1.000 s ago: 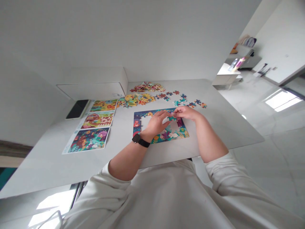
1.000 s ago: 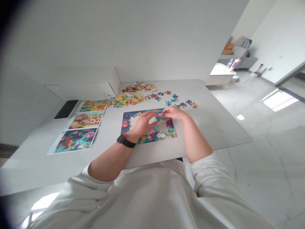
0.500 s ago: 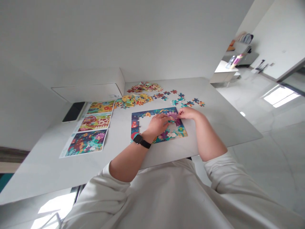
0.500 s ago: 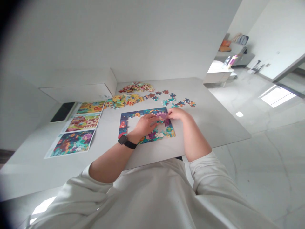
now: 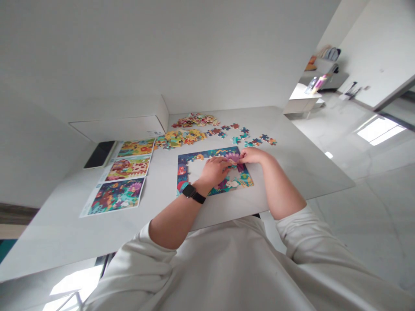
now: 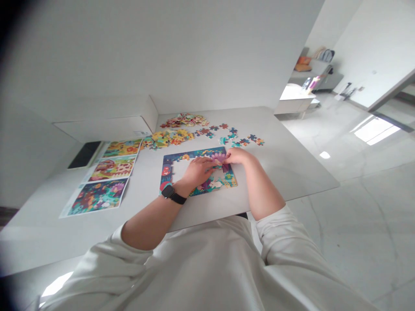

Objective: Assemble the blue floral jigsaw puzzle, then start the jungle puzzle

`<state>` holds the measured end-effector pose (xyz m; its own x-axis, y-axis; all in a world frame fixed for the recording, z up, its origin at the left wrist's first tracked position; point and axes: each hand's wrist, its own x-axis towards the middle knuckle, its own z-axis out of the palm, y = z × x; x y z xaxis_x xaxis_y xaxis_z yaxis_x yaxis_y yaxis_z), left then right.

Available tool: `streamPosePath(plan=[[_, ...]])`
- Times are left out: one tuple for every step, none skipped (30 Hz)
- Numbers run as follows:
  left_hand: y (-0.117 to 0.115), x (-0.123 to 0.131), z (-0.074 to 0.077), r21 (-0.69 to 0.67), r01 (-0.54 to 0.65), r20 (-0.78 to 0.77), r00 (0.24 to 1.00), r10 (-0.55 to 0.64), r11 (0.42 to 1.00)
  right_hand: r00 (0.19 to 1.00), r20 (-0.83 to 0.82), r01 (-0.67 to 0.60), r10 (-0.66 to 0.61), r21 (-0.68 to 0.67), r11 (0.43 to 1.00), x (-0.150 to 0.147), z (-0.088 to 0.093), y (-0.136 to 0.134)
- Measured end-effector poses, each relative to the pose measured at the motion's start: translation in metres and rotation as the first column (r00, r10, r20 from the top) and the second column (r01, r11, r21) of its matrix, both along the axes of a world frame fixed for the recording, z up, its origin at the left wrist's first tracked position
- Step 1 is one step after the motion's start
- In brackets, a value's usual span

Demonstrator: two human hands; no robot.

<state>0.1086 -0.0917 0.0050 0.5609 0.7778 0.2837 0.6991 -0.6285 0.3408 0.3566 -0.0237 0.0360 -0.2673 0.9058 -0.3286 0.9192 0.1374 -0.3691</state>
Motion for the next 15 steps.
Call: streamPosePath(plan=[[0.0001, -0.0001, 0.0000, -0.002, -0.001, -0.001, 1.000, 0.001, 1.000, 1.000, 0.003, 0.000, 0.000, -0.002, 1.000, -0.0006, 0.0004, -0.0006], [0.0002, -0.0003, 0.0001, -0.002, -0.001, 0.000, 1.000, 0.001, 1.000, 1.000, 0.007, 0.003, -0.003, -0.003, 1.000, -0.0012, 0.0007, -0.0011], [0.0003, -0.0006, 0.0002, -0.002, 0.000, 0.002, 1.000, 0.000, 1.000, 1.000, 0.009, 0.005, -0.005, -0.003, 1.000, -0.0018, 0.0008, -0.0015], [0.0003, -0.0008, 0.0002, 0.000, 0.002, 0.005, 1.000, -0.002, 1.000, 1.000, 0.010, 0.008, -0.008, -0.001, 1.000, -0.0024, 0.0008, -0.0019], [0.0003, -0.0010, 0.0003, 0.002, 0.003, 0.008, 1.000, -0.003, 1.000, 1.000, 0.010, 0.013, -0.013, 0.002, 1.000, -0.0030, 0.0006, -0.0021], [0.0002, -0.0011, 0.0003, 0.004, 0.003, 0.011, 1.000, -0.003, 1.000, 1.000, 0.010, 0.016, -0.016, 0.007, 1.000, -0.0035, 0.0003, -0.0022], [0.0001, -0.0012, 0.0003, 0.006, 0.002, 0.012, 1.000, -0.002, 1.000, 1.000, 0.012, 0.017, -0.017, 0.010, 1.000, -0.0039, 0.0000, -0.0022], [0.0000, -0.0011, 0.0002, 0.007, -0.001, 0.011, 1.000, 0.001, 1.000, 1.000, 0.015, 0.016, -0.016, 0.012, 1.000, -0.0044, -0.0004, -0.0022], [-0.0001, -0.0009, 0.0001, 0.007, -0.006, 0.010, 1.000, 0.006, 1.000, 1.000, 0.020, 0.013, -0.014, 0.013, 1.000, -0.0047, -0.0007, -0.0021], [-0.0001, -0.0007, 0.0000, 0.005, -0.010, 0.011, 1.000, 0.010, 1.000, 1.000, 0.026, 0.011, -0.011, 0.014, 1.000, -0.0050, -0.0010, -0.0019], [-0.0002, -0.0005, -0.0001, 0.002, -0.013, 0.013, 1.000, 0.013, 1.000, 1.000, 0.030, 0.007, -0.008, 0.015, 1.000, -0.0052, -0.0012, -0.0018], [-0.0003, -0.0003, -0.0003, 0.000, -0.016, 0.016, 1.000, 0.016, 1.000, 0.999, 0.035, 0.004, -0.005, 0.015, 1.000, -0.0053, -0.0012, -0.0016], [-0.0003, -0.0001, -0.0005, -0.002, -0.017, 0.019, 1.000, 0.017, 1.000, 0.999, 0.037, -0.001, 0.001, 0.016, 1.000, -0.0053, -0.0011, -0.0016], [-0.0004, 0.0000, -0.0007, -0.003, -0.017, 0.019, 1.000, 0.017, 1.000, 0.999, 0.039, -0.008, 0.007, 0.015, 1.000, -0.0054, -0.0008, -0.0016], [-0.0006, 0.0000, -0.0010, -0.003, -0.017, 0.015, 1.000, 0.017, 1.000, 0.999, 0.039, -0.015, 0.015, 0.015, 1.000, -0.0055, -0.0005, -0.0018]])
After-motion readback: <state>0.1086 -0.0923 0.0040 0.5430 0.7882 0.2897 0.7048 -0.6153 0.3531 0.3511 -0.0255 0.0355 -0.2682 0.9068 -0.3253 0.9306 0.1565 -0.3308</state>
